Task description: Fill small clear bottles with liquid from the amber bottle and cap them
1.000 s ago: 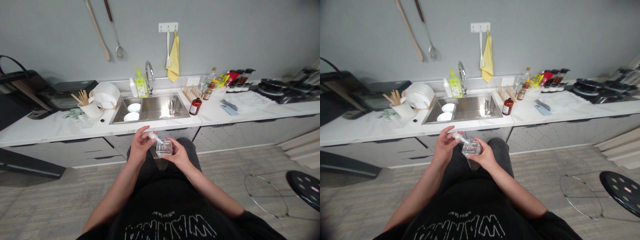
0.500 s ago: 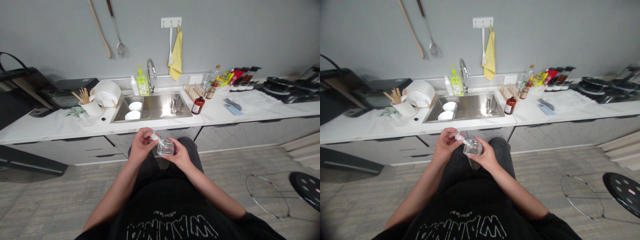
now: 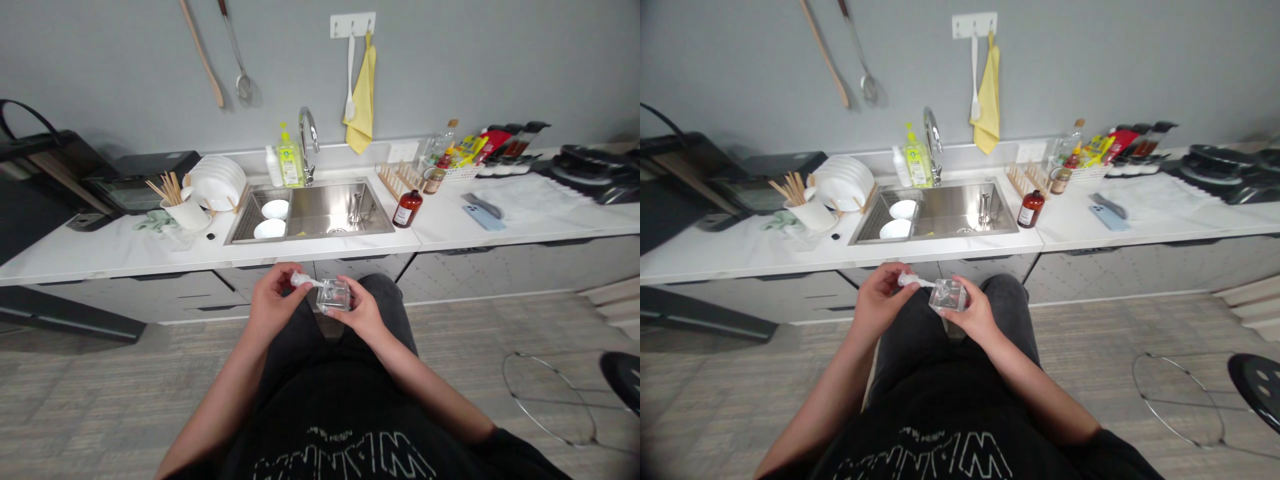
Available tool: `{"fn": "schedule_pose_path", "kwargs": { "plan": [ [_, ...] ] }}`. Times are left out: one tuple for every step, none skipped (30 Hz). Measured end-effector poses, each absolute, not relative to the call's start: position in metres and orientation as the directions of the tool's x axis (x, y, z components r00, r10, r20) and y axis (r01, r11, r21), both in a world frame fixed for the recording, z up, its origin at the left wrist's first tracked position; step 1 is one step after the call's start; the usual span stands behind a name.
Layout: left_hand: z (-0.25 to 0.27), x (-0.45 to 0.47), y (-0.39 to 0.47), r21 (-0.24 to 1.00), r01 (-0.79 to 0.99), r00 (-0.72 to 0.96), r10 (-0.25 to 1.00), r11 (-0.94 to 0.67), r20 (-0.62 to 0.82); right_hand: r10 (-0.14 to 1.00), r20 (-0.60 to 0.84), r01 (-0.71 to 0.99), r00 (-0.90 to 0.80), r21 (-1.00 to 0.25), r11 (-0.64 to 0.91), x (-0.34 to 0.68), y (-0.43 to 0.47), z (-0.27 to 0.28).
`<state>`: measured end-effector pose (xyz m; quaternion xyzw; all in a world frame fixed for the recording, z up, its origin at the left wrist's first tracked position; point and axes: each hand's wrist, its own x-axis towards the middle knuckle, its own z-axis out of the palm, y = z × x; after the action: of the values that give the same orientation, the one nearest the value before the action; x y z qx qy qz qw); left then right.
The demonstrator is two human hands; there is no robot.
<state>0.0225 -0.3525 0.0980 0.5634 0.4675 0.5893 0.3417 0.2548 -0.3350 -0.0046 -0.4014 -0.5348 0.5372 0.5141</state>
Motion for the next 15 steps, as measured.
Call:
{"fn": "schedule_pose_path", "kwargs": {
  "plan": [
    [0.098, 0.018, -0.352, 0.942, 0.108, -0.149, 0.932, -0.318, 0.332, 0.983, 0.108, -0.127, -0.151, -0.988, 0.089, 0.253, -0.332, -0.005],
    [0.098, 0.013, -0.351, 0.949, 0.081, -0.17, 0.934, -0.305, 0.314, 0.983, 0.098, -0.134, -0.155, -0.988, 0.077, 0.252, -0.329, -0.005],
    [0.095, 0.008, -0.348, 0.956, 0.049, -0.196, 0.936, -0.289, 0.293, 0.983, 0.087, -0.145, -0.161, -0.987, 0.064, 0.252, -0.326, -0.005],
    [0.091, 0.001, -0.345, 0.962, 0.016, -0.228, 0.936, -0.272, 0.268, 0.982, 0.079, -0.16, -0.169, -0.986, 0.052, 0.252, -0.324, -0.005],
    [0.086, -0.006, -0.342, 0.967, -0.015, -0.266, 0.934, -0.254, 0.241, 0.981, 0.075, -0.177, -0.176, -0.983, 0.043, 0.253, -0.322, -0.005],
    [0.08, -0.013, -0.337, 0.971, -0.043, -0.307, 0.928, -0.235, 0.211, 0.981, 0.073, -0.195, -0.182, -0.98, 0.037, 0.254, -0.32, -0.006],
    [0.073, -0.022, -0.333, 0.973, -0.069, -0.35, 0.919, -0.218, 0.181, 0.98, 0.071, -0.213, -0.188, -0.977, 0.03, 0.255, -0.318, -0.007],
    [0.066, -0.032, -0.328, 0.975, -0.088, -0.392, 0.907, -0.204, 0.154, 0.978, 0.067, -0.226, -0.195, -0.974, 0.021, 0.257, -0.317, -0.008],
    [0.059, -0.042, -0.324, 0.976, -0.099, -0.428, 0.894, -0.192, 0.133, 0.977, 0.059, -0.233, -0.203, -0.972, 0.01, 0.258, -0.315, -0.01],
    [0.053, -0.054, -0.319, 0.977, -0.1, -0.464, 0.878, -0.186, 0.119, 0.977, 0.048, -0.232, -0.209, -0.973, -0.002, 0.26, -0.313, -0.011],
    [0.047, -0.067, -0.315, 0.979, -0.093, -0.5, 0.859, -0.182, 0.112, 0.976, 0.034, -0.224, -0.215, -0.974, -0.016, 0.261, -0.311, -0.013],
    [0.042, -0.082, -0.31, 0.981, -0.077, -0.538, 0.836, -0.179, 0.11, 0.976, 0.018, -0.213, -0.218, -0.977, -0.03, 0.262, -0.309, -0.014],
    [0.038, -0.098, -0.305, 0.982, -0.056, -0.579, 0.807, -0.178, 0.113, 0.976, 0.004, -0.203, -0.216, -0.978, -0.041, 0.262, -0.306, -0.014],
    [0.034, -0.116, -0.3, 0.984, -0.031, -0.623, 0.773, -0.176, 0.119, 0.978, -0.007, -0.196, -0.21, -0.979, -0.049, 0.262, -0.303, -0.015],
    [0.031, -0.135, -0.295, 0.985, 0.002, -0.671, 0.73, -0.172, 0.128, 0.979, -0.015, -0.194, -0.202, -0.98, -0.055, 0.261, -0.299, -0.015]
  ]
}}
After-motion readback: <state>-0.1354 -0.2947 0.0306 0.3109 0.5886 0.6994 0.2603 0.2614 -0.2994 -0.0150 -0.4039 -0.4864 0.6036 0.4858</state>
